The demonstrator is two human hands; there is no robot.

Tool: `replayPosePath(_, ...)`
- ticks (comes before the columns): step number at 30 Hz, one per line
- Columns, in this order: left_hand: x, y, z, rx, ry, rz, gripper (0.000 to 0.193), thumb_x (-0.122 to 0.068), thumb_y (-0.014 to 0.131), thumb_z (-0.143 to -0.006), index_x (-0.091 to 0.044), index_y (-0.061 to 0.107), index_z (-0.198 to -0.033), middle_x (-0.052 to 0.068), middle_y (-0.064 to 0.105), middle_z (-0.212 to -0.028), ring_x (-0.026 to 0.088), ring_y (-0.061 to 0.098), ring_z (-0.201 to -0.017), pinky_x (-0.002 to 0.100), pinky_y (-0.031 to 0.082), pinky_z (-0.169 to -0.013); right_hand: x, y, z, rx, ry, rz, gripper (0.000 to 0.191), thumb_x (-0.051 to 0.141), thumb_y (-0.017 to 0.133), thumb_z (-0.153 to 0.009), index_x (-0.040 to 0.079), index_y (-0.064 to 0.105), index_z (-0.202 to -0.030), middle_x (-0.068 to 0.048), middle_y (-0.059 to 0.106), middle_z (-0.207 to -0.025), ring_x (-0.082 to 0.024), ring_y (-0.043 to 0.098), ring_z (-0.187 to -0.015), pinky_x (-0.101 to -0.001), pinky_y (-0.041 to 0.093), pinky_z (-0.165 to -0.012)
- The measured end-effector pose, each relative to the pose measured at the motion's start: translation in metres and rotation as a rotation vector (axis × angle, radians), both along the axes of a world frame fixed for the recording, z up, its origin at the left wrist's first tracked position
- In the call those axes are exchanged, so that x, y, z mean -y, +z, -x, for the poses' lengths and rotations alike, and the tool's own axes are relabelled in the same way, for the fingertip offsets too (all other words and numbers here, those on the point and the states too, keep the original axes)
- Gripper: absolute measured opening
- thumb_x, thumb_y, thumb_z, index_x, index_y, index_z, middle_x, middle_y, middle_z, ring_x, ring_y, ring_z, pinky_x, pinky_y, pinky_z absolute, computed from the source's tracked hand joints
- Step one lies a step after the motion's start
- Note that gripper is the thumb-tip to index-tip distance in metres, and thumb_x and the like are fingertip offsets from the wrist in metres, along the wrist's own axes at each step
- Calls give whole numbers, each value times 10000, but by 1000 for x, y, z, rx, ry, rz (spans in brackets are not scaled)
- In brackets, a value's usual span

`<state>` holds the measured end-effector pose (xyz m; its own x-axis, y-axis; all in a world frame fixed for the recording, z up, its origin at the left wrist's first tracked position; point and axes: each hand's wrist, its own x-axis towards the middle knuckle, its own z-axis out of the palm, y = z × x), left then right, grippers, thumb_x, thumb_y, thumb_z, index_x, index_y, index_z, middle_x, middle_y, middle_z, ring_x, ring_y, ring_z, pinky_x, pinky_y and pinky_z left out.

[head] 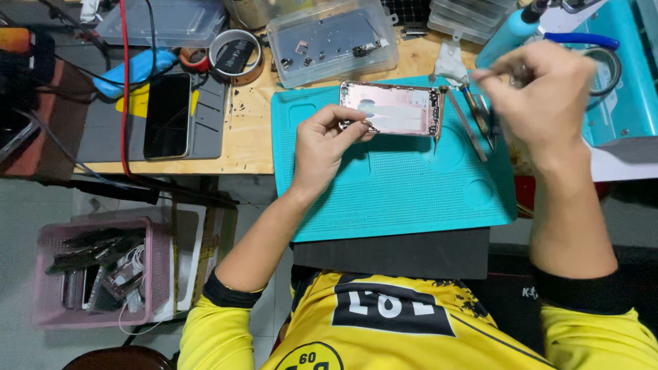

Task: The person disassembles a smartphone at a repair workbench. They use a screwdriver to remove screws from the phone frame, pry and lift internal components with a tool, and use tweezers to handle small parts, working on the phone body over a teal mat.

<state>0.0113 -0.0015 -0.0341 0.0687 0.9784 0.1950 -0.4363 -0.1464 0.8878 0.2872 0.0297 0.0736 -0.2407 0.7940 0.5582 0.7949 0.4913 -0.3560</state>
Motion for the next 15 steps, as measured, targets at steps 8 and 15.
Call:
replayPosePath(8,12,5,-10,-201,58,-46,144,34,693,-987,39,723,-1128,69,739,-1039,83,675,-889,230,566,-770,19,-18,68,-124,512,294,557,271,881,-796,18,701,-1258,-99,669,-1065,-160,647,-868,-275,506,-710)
replayPosePath(15,19,24,-7,-512,153,-149,260,5,730,-901,-22,730,-1160,23,767,-1024,22,639,-831,187,538,-699,4,-37,74,-277,496,579,360,240,851,-828,39,764,-1114,-63,645,-962,-120,578,-757,-266,444,-641)
